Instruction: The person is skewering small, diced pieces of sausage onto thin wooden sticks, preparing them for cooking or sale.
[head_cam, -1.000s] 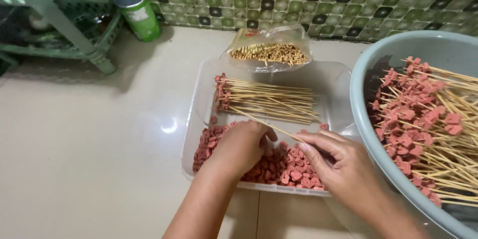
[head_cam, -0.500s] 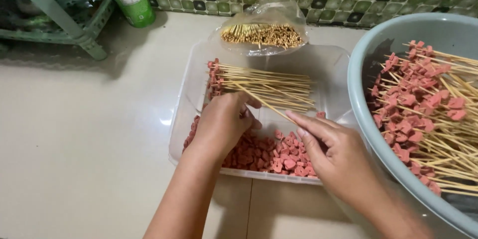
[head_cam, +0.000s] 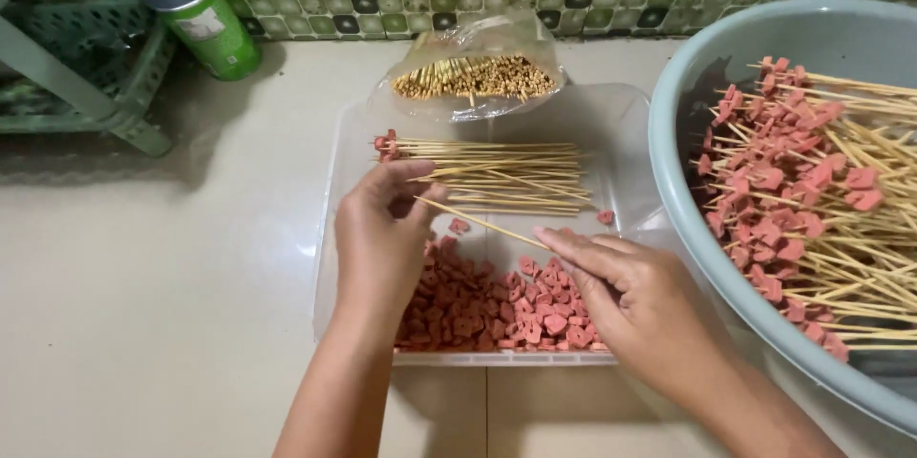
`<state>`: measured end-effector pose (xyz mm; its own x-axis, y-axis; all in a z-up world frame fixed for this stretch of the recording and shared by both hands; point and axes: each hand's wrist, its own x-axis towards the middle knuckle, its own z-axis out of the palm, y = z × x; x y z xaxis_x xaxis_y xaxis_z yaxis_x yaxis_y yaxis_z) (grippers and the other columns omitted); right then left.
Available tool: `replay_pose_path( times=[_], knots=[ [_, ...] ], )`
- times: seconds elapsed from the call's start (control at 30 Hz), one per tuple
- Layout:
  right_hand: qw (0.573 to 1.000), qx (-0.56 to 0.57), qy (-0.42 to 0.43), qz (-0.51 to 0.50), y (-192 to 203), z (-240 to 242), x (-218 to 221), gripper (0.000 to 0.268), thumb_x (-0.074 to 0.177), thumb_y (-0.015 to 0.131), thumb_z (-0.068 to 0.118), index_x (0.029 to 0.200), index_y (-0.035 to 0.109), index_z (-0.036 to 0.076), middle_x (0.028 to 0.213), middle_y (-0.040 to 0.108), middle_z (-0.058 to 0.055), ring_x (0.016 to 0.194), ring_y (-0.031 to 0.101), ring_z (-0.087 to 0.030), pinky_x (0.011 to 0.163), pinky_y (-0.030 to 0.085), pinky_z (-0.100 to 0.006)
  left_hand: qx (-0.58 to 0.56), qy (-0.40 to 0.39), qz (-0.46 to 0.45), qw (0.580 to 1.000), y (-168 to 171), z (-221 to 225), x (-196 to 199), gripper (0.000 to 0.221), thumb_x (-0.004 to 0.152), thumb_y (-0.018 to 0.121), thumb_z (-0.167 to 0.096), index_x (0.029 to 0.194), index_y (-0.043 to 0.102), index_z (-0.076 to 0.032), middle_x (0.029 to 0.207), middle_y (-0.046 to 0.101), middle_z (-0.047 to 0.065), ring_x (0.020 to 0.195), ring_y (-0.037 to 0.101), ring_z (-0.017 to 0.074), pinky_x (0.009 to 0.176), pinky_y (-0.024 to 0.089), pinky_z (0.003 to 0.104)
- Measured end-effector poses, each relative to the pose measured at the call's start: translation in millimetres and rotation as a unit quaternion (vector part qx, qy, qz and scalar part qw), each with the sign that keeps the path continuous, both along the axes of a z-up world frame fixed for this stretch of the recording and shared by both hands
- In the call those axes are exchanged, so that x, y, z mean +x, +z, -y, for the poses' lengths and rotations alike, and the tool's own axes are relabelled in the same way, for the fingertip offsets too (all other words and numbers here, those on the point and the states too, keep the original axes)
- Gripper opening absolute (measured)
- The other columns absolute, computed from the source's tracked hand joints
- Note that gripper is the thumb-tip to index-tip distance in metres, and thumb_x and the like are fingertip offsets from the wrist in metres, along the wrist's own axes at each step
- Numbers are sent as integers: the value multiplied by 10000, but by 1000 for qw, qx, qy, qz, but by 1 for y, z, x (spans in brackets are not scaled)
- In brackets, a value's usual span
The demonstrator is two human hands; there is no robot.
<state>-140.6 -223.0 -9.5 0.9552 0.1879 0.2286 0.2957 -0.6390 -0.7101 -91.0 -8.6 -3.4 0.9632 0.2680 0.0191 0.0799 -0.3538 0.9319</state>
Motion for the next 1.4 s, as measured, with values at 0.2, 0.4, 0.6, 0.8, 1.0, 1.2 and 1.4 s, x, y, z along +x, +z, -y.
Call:
replay_pose_path(
  times=[0.2, 0.4, 0.6, 0.8, 1.0, 1.2, 1.4],
  knots=[
    [997, -30, -30, -62, 2, 0, 0, 441, 818, 643, 31, 1192, 795, 207, 738, 811, -8, 415, 467, -117, 367, 361, -286, -134, 26, -72, 988, 11, -4, -3, 264, 879, 716, -78, 1128, 786, -27, 871, 792, 84, 748, 713, 112, 656, 581, 210],
    [994, -63, -43, -73, 2, 0, 3, 468, 811, 609, 40, 1205, 784, 222, 867, 834, 5, 417, 481, -146, 381, 382, -310, -180, 39, -45, 982, 13, -8, -5, 247, 905, 674, -49, 1116, 782, 18, 802, 740, 86, 705, 650, 111, 641, 548, 209],
    [989, -69, -72, -107, 5, -2, 3, 493, 826, 606, 44, 1223, 787, 273, 835, 841, 11, 396, 445, -139, 366, 362, -305, -118, 25, -19, 993, 3, -10, -4, 279, 869, 691, -60, 1138, 757, -27, 885, 791, 86, 829, 754, 120, 738, 605, 218],
    [989, -75, -69, -108, 5, -3, 4, 472, 827, 601, 51, 1223, 779, 236, 838, 854, 7, 409, 515, -150, 387, 419, -308, -132, 19, 5, 991, -1, -10, -2, 245, 863, 716, -30, 1105, 754, -13, 890, 779, 80, 785, 717, 109, 729, 598, 215],
    [989, -82, -57, -110, 3, -1, 6, 445, 835, 603, 68, 1225, 766, 209, 1065, 854, 9, 471, 668, -156, 447, 542, -305, -35, 14, 23, 999, -3, -7, -3, 286, 827, 754, -56, 1113, 756, -52, 848, 796, 47, 748, 742, 93, 724, 613, 213],
    [987, -67, -63, -133, -2, -1, 9, 423, 830, 612, 72, 1198, 782, 194, 1075, 864, 34, 442, 644, -142, 412, 509, -290, -5, 11, 10, 1000, -2, -4, 2, 210, 937, 629, -59, 1112, 744, -81, 824, 785, 25, 783, 761, 92, 728, 635, 230],
    [996, -28, -32, -85, -13, 5, 10, 433, 802, 609, 53, 1192, 769, 154, 1111, 850, 12, 521, 667, -137, 468, 520, -281, -9, 7, -18, 1000, 1, -5, 2, 290, 928, 646, -120, 1211, 695, -81, 866, 785, 32, 809, 760, 98, 668, 599, 238]
  ],
)
